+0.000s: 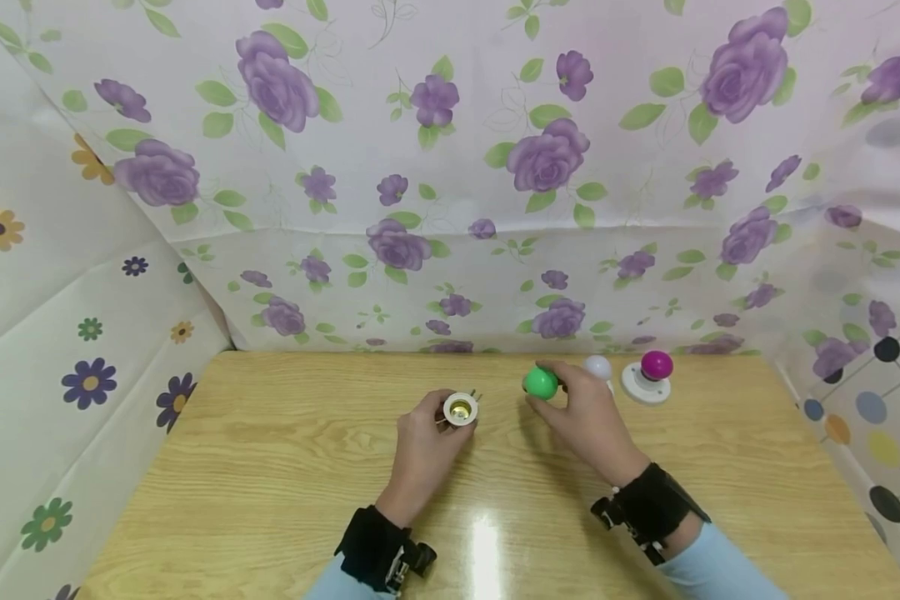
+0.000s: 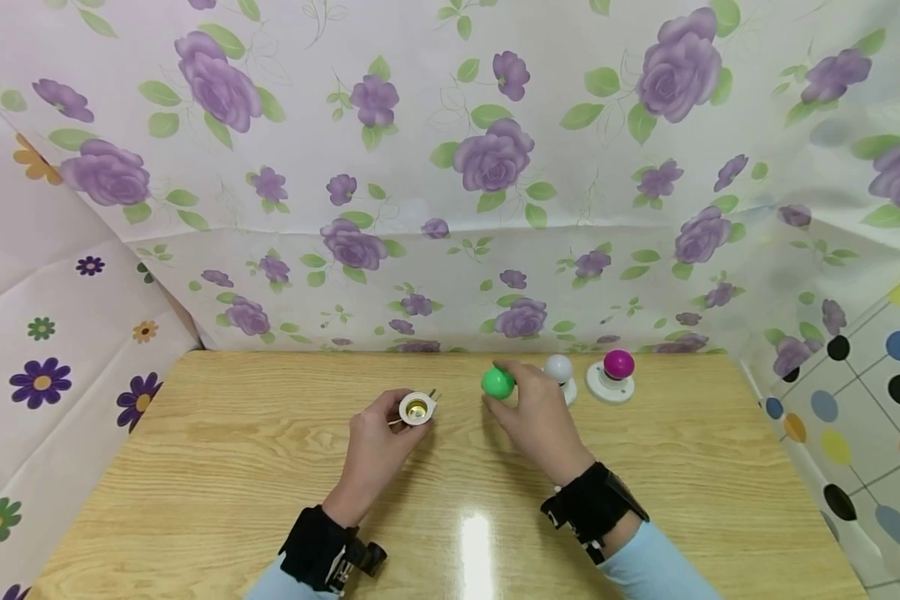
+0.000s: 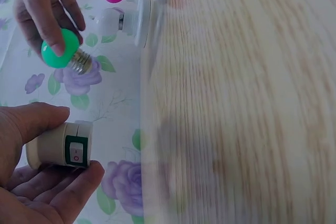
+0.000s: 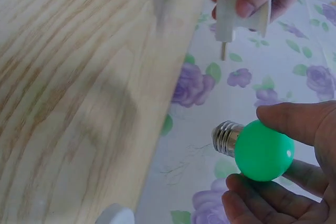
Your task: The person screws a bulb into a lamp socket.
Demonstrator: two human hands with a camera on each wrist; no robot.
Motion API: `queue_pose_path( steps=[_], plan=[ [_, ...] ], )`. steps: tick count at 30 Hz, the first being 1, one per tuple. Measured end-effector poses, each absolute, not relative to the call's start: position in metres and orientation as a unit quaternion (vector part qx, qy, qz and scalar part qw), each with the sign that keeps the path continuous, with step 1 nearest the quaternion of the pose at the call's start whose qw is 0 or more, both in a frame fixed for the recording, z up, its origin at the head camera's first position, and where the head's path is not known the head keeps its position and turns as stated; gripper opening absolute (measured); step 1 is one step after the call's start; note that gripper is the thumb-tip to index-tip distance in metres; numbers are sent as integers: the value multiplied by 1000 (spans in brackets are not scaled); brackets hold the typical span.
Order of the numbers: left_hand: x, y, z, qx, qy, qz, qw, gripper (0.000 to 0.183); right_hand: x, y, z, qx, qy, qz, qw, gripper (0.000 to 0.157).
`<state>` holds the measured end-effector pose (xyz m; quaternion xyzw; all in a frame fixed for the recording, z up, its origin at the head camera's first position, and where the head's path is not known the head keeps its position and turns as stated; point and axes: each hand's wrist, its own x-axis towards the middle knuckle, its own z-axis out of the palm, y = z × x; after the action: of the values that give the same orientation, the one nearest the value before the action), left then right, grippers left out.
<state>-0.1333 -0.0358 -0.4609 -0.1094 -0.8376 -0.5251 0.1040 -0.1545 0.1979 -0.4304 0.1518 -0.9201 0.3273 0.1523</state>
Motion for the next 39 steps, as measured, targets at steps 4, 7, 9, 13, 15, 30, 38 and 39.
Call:
queue_pose_path(
  steps=[4, 7, 9, 13, 15, 30, 38, 39],
  plan=[
    [-134, -34, -461, -102, -836, -529, 102, 39, -154, 196, -425, 153, -915, 345, 143, 54],
    [-135, -32, -462, -103, -837, -527, 108, 37, -152, 195, -421, 154, -908, 363, 140, 52],
    [-136, -32, -462, -105, -839, -522, 111, 36, -151, 194, -418, 158, -903, 373, 141, 51],
    [-136, -31, -462, -112, -841, -518, 108, 35, -150, 192, -412, 183, -892, 388, 144, 50],
    [-136, -30, -462, -114, -841, -518, 104, 35, -150, 191, -410, 200, -883, 401, 139, 50],
    [-132, -23, -461, -117, -837, -527, 86, 37, -141, 167, -402, 280, -813, 509, 45, 54],
    [-130, -22, -459, -127, -835, -529, 81, 36, -124, 150, -377, 264, -814, 517, 19, 51],
    [-130, -22, -460, -129, -834, -531, 82, 35, -121, 149, -373, 261, -815, 518, 16, 51]
  ],
)
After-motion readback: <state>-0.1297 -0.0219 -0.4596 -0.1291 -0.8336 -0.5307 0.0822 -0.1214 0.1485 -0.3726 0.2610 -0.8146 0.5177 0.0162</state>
